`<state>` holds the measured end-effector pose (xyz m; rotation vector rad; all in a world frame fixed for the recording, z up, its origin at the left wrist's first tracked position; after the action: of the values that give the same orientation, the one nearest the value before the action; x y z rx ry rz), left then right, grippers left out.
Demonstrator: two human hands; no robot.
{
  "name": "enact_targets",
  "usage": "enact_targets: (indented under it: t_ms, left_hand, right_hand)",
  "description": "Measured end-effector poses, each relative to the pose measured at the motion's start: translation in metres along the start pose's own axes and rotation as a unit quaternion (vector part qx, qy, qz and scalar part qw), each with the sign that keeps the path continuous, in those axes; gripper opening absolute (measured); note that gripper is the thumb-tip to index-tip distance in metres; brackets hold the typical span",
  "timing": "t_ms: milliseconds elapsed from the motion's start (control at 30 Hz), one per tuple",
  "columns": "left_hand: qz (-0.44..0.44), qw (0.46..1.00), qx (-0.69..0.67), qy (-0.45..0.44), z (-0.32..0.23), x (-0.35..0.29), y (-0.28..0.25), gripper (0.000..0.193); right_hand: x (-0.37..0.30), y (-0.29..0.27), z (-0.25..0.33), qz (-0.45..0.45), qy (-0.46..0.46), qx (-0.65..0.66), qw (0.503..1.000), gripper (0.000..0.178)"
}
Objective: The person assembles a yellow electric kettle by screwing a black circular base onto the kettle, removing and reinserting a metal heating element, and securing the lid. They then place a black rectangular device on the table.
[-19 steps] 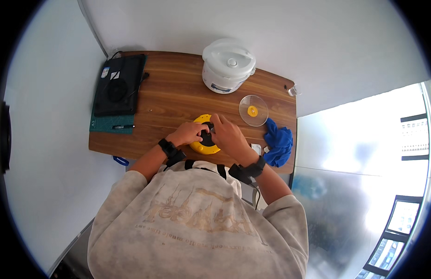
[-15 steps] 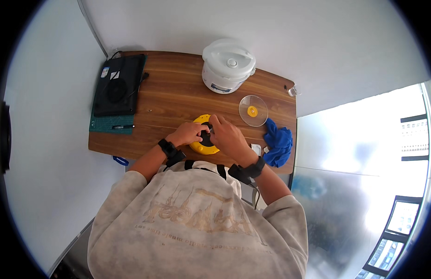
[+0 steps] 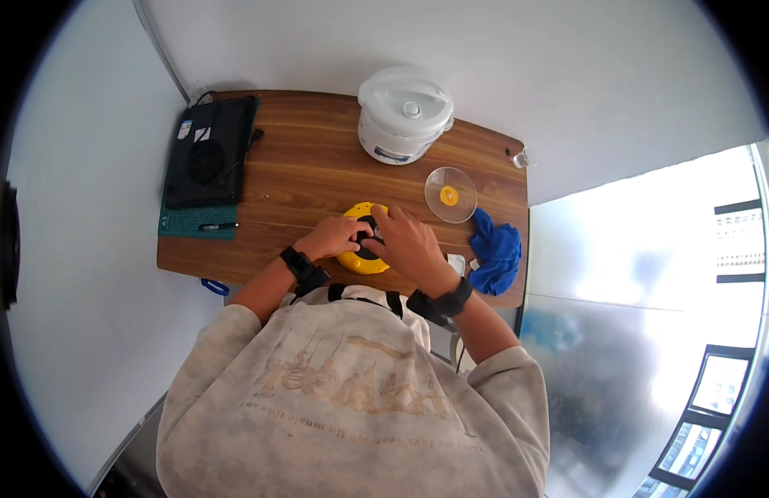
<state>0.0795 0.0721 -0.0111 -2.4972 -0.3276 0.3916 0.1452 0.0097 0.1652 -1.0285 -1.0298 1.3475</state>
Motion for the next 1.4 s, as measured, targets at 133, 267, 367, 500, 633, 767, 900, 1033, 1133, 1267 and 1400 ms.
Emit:
enact_targets:
  t_ms: [133, 267, 367, 500, 633, 767, 900, 1033, 1133, 1267, 1400]
  left_hand:
    - [-0.002, 1.0, 0.007, -0.007, -0.002, -0.002, -0.002, 0.04]
    - [0.005, 1.0, -0.007, -0.001, -0.002, 0.0, 0.001, 0.04]
    - [0.002, 1.0, -0.008, -0.001, 0.0, 0.0, 0.001, 0.04]
    - [-0.003, 1.0, -0.007, 0.0, -0.002, -0.001, -0.001, 0.04]
    - [-0.002, 1.0, -0.01, 0.0, -0.005, -0.004, -0.004, 0.039]
    - [-0.002, 1.0, -0.012, -0.008, -0.005, -0.004, -0.004, 0.039]
    - [-0.009, 1.0, -0.003, -0.006, -0.002, -0.002, -0.004, 0.037]
    - [-0.002, 1.0, -0.009, -0.015, -0.002, -0.003, -0.003, 0.038]
    - [0.003, 1.0, -0.012, -0.011, -0.003, -0.003, -0.004, 0.039]
    - [0.01, 1.0, 0.0, -0.012, -0.004, -0.002, -0.002, 0.038]
    - [0.012, 1.0, -0.001, -0.012, -0.005, -0.004, -0.003, 0.037]
  right_hand:
    - [0.004, 0.01, -0.01, 0.095, 0.065, -0.062, 0.991, 0.04]
    - [0.0, 0.011, -0.009, 0.01, -0.016, -0.002, 1.0, 0.036]
    - [-0.003, 0.014, -0.007, -0.007, -0.051, 0.05, 0.997, 0.036]
    - [-0.004, 0.007, -0.001, 0.011, -0.019, 0.017, 1.0, 0.036]
    - [0.0, 0.019, -0.015, 0.103, 0.069, -0.084, 0.989, 0.036]
    - [-0.002, 0.009, -0.009, 0.009, -0.027, -0.029, 0.999, 0.036]
    - [-0.008, 0.001, -0.002, -0.074, -0.078, 0.015, 0.994, 0.034]
    - [-0.005, 0.007, -0.012, 0.015, 0.026, -0.079, 0.996, 0.029]
    - [-0.003, 0.02, -0.017, 0.053, 0.013, -0.114, 0.992, 0.027]
    - [-0.006, 0.013, -0.007, 0.018, -0.063, -0.015, 0.998, 0.028]
    - [-0.005, 0.01, 0.002, 0.033, -0.065, 0.057, 0.996, 0.03]
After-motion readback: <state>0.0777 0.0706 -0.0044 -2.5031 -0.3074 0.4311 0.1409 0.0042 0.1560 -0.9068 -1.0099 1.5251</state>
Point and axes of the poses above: each hand's wrist, its own x-axis towards the middle knuckle, its own y-axis out of the palm, z = x × y, the point moved 9 cm from there along x, towards the middle knuckle, and after that the axes turned 7 degrees about -x, right-handed, at the moved point
